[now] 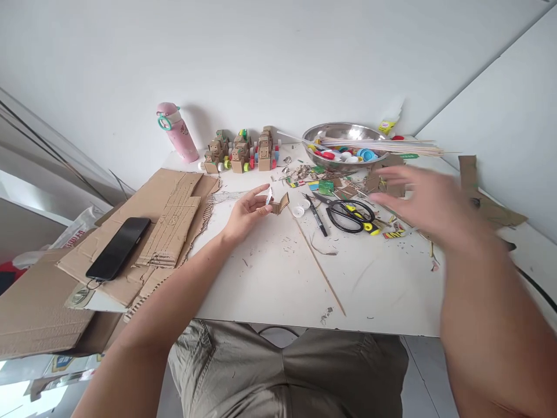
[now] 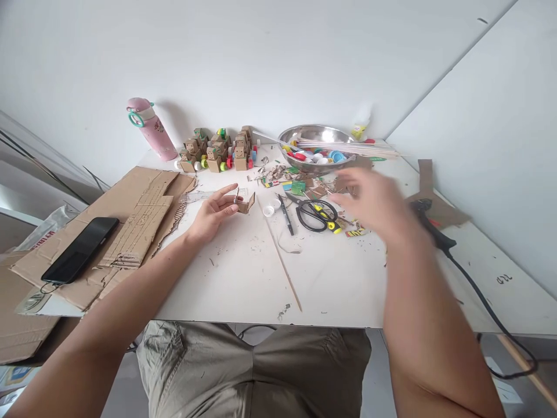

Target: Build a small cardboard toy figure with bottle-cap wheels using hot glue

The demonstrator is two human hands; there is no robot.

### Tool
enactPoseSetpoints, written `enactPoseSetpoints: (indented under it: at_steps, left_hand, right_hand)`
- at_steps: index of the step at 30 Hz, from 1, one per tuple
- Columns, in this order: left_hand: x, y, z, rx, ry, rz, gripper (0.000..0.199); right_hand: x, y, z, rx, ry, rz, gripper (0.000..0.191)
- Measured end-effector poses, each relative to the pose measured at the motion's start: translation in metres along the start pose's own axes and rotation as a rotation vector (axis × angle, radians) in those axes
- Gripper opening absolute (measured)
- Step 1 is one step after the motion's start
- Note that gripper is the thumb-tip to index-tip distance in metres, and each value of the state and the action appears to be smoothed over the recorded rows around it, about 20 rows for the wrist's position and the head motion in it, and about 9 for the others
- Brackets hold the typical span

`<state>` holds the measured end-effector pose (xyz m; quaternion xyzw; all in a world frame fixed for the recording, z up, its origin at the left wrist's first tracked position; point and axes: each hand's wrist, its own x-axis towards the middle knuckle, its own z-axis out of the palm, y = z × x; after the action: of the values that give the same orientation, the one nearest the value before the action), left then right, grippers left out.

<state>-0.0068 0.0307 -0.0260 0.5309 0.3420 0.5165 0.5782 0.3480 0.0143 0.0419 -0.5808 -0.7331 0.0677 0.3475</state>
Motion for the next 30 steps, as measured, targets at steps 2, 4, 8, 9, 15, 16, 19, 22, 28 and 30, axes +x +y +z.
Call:
enactPoseSetpoints:
  at_steps: [2,4,8,9,15,16,19,22,28,30]
  left_hand:
    - [0.000,-0.002,-0.001,0.027,-0.011,0.011,0.067]
    - [0.000,-0.002,-0.003,0.044,-0.010,0.021,0.063]
    - [0.000,-0.002,-0.006,0.061,-0.030,0.030,0.067]
    - [0.000,-0.002,-0.007,0.066,-0.039,0.028,0.069]
    - [0.002,0.001,-0.011,0.208,-0.094,0.020,0.064]
    - [0.002,0.002,-0.011,0.257,-0.103,0.027,0.064]
    - [0.000,0.007,-0.010,0.426,-0.108,0.039,0.061]
    - [-0.002,0.010,-0.007,0.621,-0.085,0.039,0.052]
    - [-0.005,0.012,-0.002,0.900,-0.095,0.128,0.041]
    - [-0.005,0.012,-0.002,0.940,-0.102,0.146,0.040]
  right_hand:
    - [0.001,-0.049,0.036,0.210,-0.240,-0.067,0.036]
    - [-0.002,-0.080,0.069,0.333,-0.334,-0.137,0.045]
    - [0.000,-0.093,0.111,0.488,-0.287,-0.145,0.053]
    - [0.003,-0.093,0.117,0.525,-0.269,-0.125,0.050]
    - [0.011,-0.091,0.131,0.593,-0.264,-0.040,0.035]
    - [0.009,-0.090,0.131,0.586,-0.273,-0.035,0.035]
    - [0.004,-0.088,0.132,0.552,-0.301,-0.034,0.035]
    - [0.001,-0.086,0.133,0.516,-0.314,-0.042,0.034]
    - [0.001,-0.086,0.134,0.470,-0.329,-0.068,0.031]
    - [0.001,-0.086,0.134,0.459,-0.320,-0.071,0.032]
